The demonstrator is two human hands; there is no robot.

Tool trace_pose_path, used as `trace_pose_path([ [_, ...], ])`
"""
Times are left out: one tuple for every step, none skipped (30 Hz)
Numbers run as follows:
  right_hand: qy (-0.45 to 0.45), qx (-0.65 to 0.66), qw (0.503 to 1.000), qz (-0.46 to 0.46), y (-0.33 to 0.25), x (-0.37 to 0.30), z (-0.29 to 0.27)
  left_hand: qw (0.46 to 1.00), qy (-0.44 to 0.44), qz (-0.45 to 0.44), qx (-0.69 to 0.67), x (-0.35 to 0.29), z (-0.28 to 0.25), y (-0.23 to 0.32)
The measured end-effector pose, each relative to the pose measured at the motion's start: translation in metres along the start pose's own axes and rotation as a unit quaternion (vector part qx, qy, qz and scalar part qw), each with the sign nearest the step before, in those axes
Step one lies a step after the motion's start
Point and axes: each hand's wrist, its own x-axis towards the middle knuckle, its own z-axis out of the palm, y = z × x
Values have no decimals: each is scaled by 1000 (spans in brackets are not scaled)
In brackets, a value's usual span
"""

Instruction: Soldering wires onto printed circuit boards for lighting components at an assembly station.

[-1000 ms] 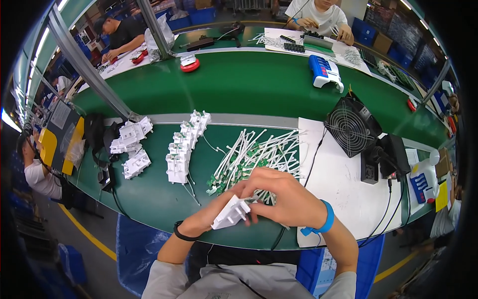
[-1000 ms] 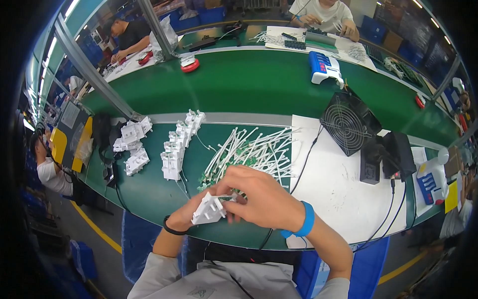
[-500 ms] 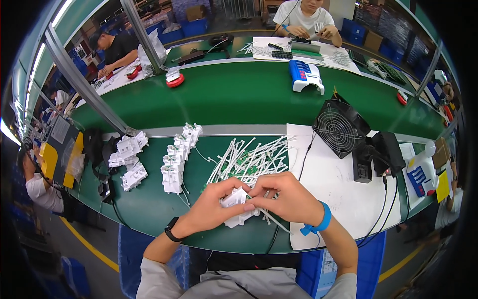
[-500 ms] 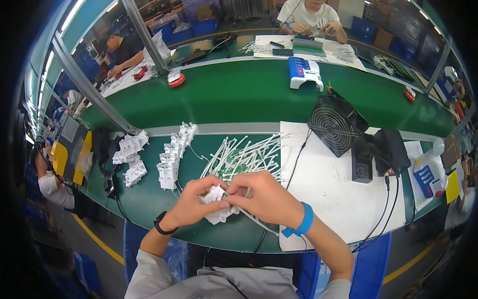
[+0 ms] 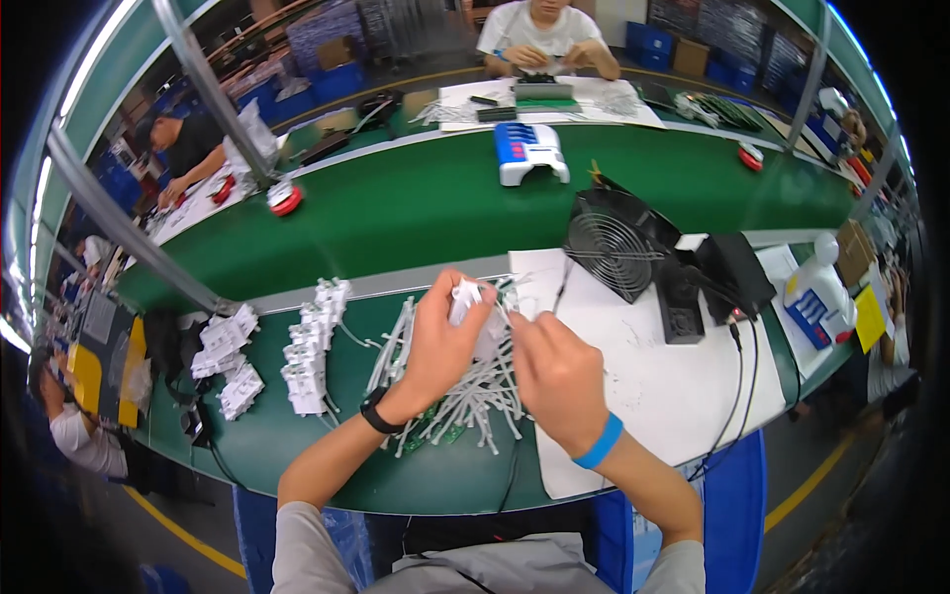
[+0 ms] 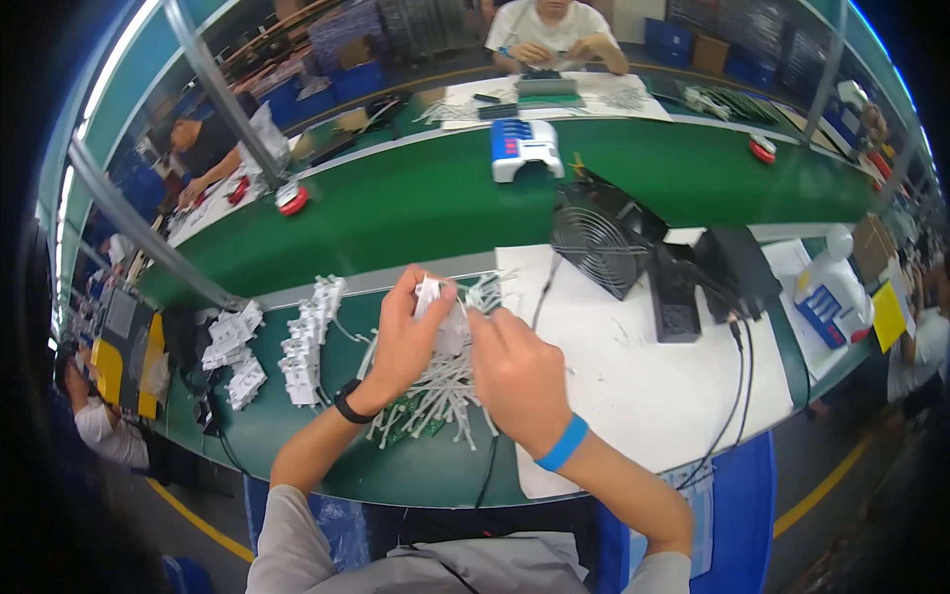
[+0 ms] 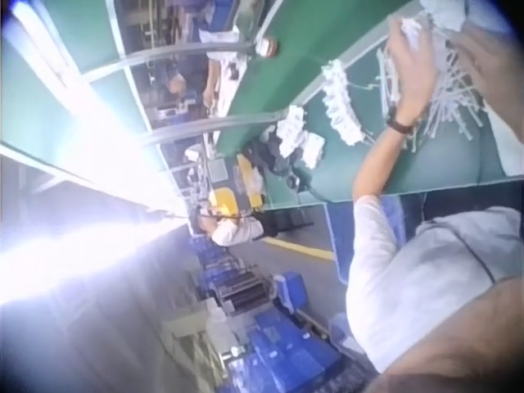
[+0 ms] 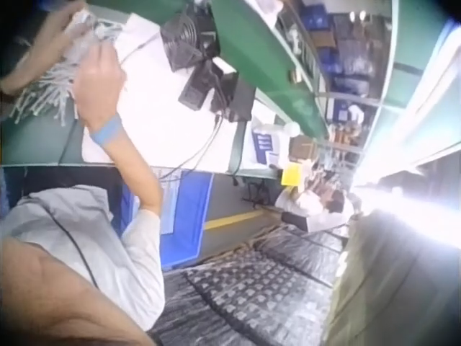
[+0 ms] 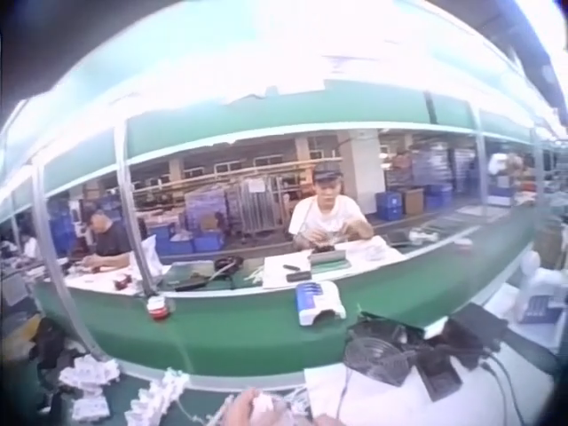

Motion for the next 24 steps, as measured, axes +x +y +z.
trace_pose_path([
  [13, -28, 1000, 3, 1, 0, 6, 999, -20, -33, -13, 8, 7, -14],
  [24, -57, 998, 7, 4, -1, 13, 996, -33, -59, -57, 14, 18, -20],
  [3, -96, 995, 19, 5, -2, 12, 990, -48, -84, -102, 18, 30, -23],
  [-17, -124, 992, 25, 10, -5, 13, 988, -71, -101, -94, 21, 39, -31],
  [-37, -150, 987, 31, 16, -8, 16, 979, -91, -144, -112, 21, 48, -28],
  [-47, -176, 982, 45, 21, -13, 16, 968, -110, -187, -128, 19, 56, -25],
  [-47, -183, 980, 55, 28, -17, 12, 970, -126, -177, -108, 21, 60, -34],
  [-52, -125, 989, 54, 37, -22, 7, 967, -160, -173, -101, 24, 61, -44],
  [-56, -65, 995, 50, 43, -25, 0, 963, -191, -168, -93, 27, 59, -51],
  [-22, -7, 997, 75, 46, -27, -11, 962, -198, -164, -94, 29, 57, -57],
  [15, -5, 993, 117, 56, -30, -19, 961, -200, -176, -79, 31, 57, -55],
  [52, -3, 986, 159, 67, -34, -28, 959, -202, -188, -64, 31, 59, -52],
  [87, 25, 971, 221, 86, -40, -34, 954, -219, -194, -71, 32, 58, -50],
  [56, 7, 957, 284, 109, -45, -43, 949, -233, -198, -72, 33, 59, -53],
  [25, -12, 939, 344, 132, -49, -54, 945, -246, -202, -74, 34, 59, -54],
  [36, -19, 922, 386, 156, -55, -65, 939, -261, -214, -69, 33, 62, -53],
  [47, -23, 904, 425, 177, -59, -74, 937, -275, -206, -62, 33, 65, -50],
  [104, -19, 904, 415, 197, -63, -80, 935, -289, -197, -55, 33, 68, -48],
  [160, -15, 900, 404, 210, -65, -84, 933, -298, -195, -55, 32, 72, -44],
  [190, 88, 860, 465, 189, -41, -87, 934, -294, -196, -53, 32, 71, -48],
  [191, 88, 861, 463, 193, -37, -88, 933, -298, -192, -56, 31, 73, -48],
  [197, 149, 873, 420, 200, -35, -90, 931, -306, -185, -69, 32, 76, -48],
  [203, 209, 880, 377, 205, -34, -90, 931, -307, -186, -69, 32, 80, -48],
  [186, 168, 888, 386, 204, -31, -93, 930, -314, -184, -53, 32, 84, -46],
])
